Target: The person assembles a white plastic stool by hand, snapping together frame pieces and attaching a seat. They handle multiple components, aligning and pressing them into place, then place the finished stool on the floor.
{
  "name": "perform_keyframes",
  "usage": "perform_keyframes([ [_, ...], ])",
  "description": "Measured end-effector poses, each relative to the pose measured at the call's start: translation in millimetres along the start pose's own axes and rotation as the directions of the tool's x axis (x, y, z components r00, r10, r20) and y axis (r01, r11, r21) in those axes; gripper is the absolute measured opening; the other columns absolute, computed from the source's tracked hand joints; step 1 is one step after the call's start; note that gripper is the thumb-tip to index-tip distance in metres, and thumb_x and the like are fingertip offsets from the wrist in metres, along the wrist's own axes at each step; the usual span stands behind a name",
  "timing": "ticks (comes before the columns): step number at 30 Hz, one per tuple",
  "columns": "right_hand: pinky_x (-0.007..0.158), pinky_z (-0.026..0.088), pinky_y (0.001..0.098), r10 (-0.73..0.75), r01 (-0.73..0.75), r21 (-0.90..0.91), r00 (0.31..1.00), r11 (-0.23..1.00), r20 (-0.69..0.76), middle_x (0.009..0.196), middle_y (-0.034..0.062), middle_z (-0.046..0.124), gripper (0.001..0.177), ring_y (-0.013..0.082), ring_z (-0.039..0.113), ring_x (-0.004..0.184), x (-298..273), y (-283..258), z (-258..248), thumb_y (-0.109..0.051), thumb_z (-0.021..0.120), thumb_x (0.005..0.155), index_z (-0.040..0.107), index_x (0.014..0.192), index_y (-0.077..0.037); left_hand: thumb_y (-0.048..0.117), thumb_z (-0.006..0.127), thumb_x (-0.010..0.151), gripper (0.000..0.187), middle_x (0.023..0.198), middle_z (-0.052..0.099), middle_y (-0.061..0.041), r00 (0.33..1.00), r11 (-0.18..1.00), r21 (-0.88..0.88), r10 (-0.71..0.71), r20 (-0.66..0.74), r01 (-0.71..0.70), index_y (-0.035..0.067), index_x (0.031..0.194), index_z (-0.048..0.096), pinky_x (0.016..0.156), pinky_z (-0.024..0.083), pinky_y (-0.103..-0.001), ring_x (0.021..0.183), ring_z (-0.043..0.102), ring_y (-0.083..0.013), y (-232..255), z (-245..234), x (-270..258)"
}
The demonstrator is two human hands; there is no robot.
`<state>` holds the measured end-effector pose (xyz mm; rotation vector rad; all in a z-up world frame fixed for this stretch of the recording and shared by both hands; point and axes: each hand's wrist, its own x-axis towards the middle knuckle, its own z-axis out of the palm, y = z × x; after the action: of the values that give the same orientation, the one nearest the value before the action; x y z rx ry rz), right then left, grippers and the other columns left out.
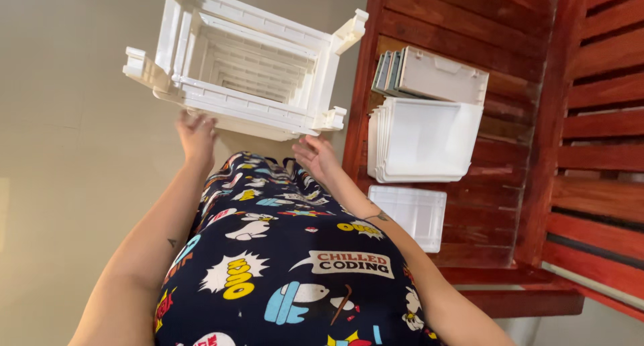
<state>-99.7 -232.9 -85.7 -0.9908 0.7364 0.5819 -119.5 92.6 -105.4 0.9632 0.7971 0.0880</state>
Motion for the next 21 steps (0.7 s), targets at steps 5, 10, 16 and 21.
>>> perform_keyframes([
  [5,0.093,0.053,0.0478,-0.124,0.129,0.09,0.99,0.987,-0.069,0.122,0.0066,0.062,0.074,0.0289,0.067,0.109,21,-6,3,-0.012,0.07,0.087,0.032,0.146,-0.031,-0.003,0.043,0.101,0.062,0.161,0.043,-0.011,0.95,0.902,-0.335,-0.197,0.244,0.273,0.02,0.157,0.03,0.113,0.038,-0.057,0.143,0.051,-0.0315,-13,-9,26],
  [10,0.095,0.053,0.0444,-0.093,0.093,0.118,0.996,0.989,-0.005,0.126,0.0077,0.065,0.072,0.029,0.068,0.111,39,-7,-12,-0.01,0.073,0.09,0.035,0.147,-0.03,-0.012,0.038,0.094,0.07,0.16,0.043,-0.01,0.978,0.882,-0.429,-0.14,0.158,0.195,0.022,0.154,0.029,0.115,0.036,-0.057,0.143,0.05,-0.0331,0,-18,26],
  [16,0.096,0.056,0.0437,-0.146,0.147,0.1,0.989,0.984,-0.01,0.121,0.0094,0.066,0.061,0.0304,0.069,0.108,57,-4,-24,-0.009,0.072,0.092,0.044,0.145,-0.023,-0.016,0.039,0.09,0.072,0.158,0.045,-0.012,0.991,0.885,-0.458,-0.028,0.132,0.086,0.018,0.153,0.029,0.116,0.038,-0.056,0.143,0.05,-0.0321,28,-39,41],
  [21,0.091,0.06,0.0419,-0.187,0.187,0.073,0.982,0.98,-0.016,0.116,0.0093,0.067,0.048,0.0283,0.07,0.102,52,-13,-28,-0.007,0.07,0.093,0.053,0.137,-0.014,0.012,0.041,0.106,0.046,0.146,0.051,-0.013,0.978,0.948,-0.291,-0.07,0.199,0.127,0.018,0.15,0.031,0.112,0.041,-0.053,0.134,0.054,-0.0309,53,-45,32],
])
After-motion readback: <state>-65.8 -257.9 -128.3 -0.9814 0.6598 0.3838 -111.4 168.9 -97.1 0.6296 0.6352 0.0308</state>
